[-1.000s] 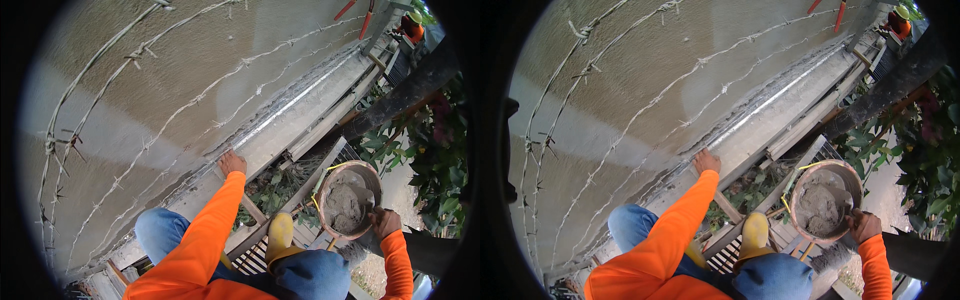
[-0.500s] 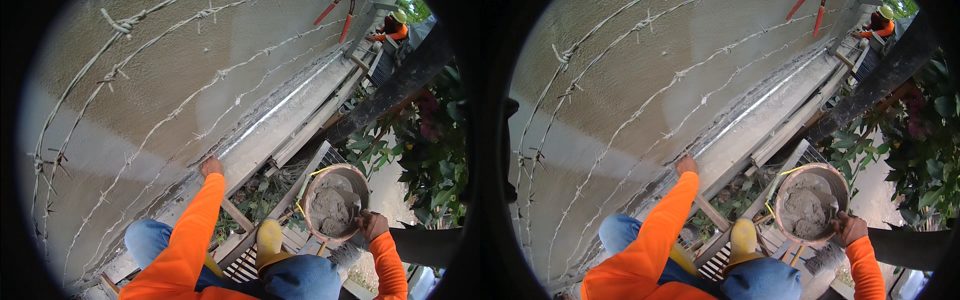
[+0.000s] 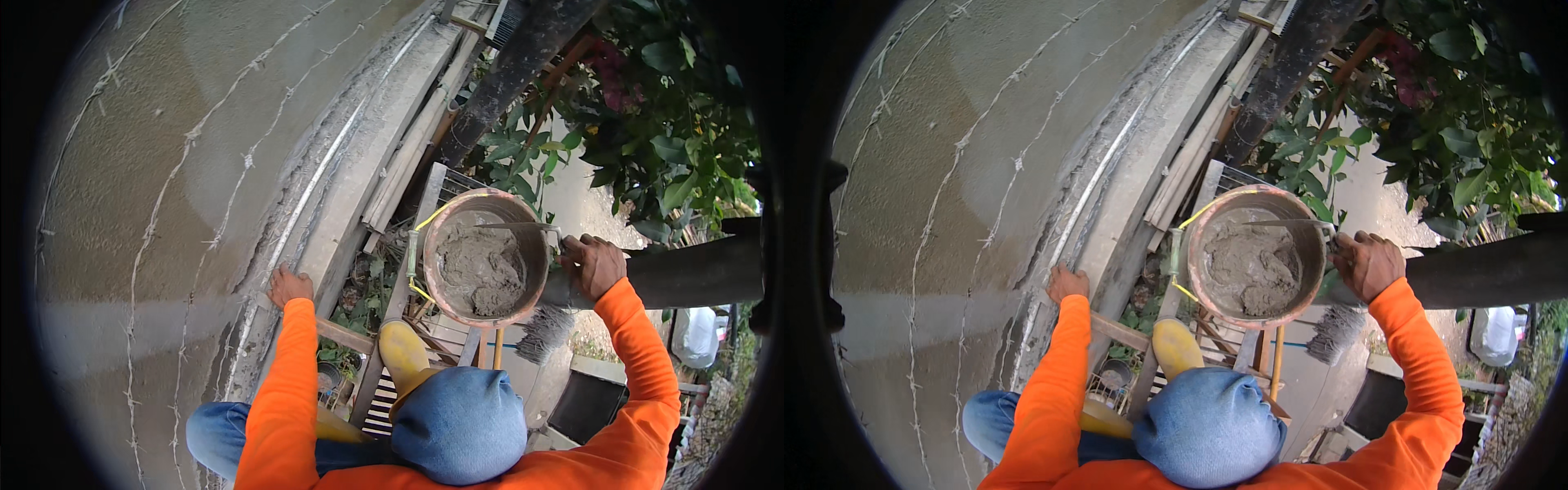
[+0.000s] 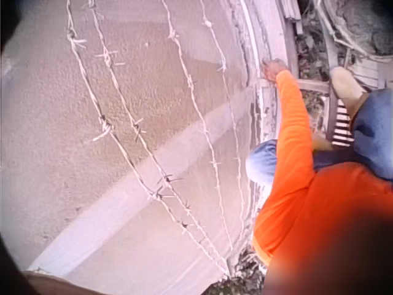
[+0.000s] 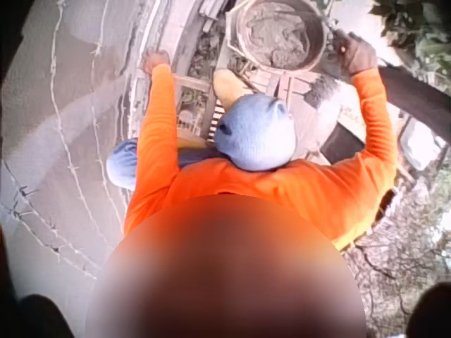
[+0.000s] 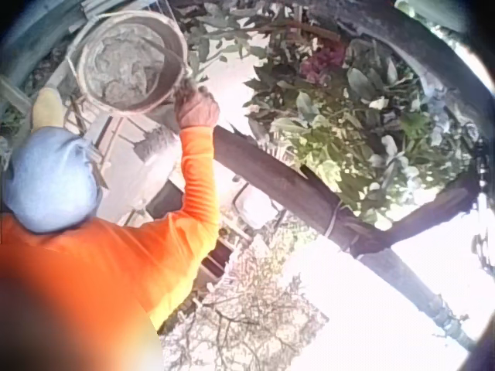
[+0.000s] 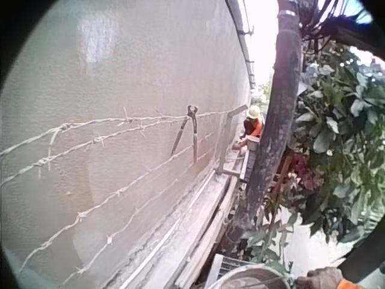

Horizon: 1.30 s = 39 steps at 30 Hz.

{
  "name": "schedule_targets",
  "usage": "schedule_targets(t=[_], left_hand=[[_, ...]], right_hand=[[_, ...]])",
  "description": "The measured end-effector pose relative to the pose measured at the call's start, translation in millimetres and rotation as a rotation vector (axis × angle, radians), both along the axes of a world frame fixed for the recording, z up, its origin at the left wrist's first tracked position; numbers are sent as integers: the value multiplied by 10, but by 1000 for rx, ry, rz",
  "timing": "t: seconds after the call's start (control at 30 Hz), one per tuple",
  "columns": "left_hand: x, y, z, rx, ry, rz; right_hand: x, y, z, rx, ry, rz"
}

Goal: The person scoops cement from a bucket with a trowel and applies it to a wall section beneath barbed wire, smoothing the surface repeatedly. The person works on a narrow ledge area, repeatedly loading the trowel and spreading the cement along the wall.

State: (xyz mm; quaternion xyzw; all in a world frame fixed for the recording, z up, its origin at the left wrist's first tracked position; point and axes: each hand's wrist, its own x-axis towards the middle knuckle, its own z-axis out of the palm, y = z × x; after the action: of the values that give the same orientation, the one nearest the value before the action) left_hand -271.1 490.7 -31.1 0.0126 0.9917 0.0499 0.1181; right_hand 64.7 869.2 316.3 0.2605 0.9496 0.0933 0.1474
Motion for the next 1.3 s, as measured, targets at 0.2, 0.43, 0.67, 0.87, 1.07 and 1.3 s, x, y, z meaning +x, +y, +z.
schedule_targets(t=[0.2,0.43,0.67,0.87,1.07,1.3], left_hand=[[-143,-27,60,95,-9,144],[-223,-121,-7,117,35,162],[-37,-111,5,147,83,153],[67,-28,-37,200,143,215],[71,-74,-32,230,100,217],[110,-141,-203,246,170,211]], right_hand=[[196,-18,28,95,-40,89],[526,519,-49,255,18,78],[520,58,-814,-28,146,-52],[401,-60,-1039,-112,248,-98],[610,167,-1178,-313,354,-151],[760,230,-1212,-883,651,-434]])
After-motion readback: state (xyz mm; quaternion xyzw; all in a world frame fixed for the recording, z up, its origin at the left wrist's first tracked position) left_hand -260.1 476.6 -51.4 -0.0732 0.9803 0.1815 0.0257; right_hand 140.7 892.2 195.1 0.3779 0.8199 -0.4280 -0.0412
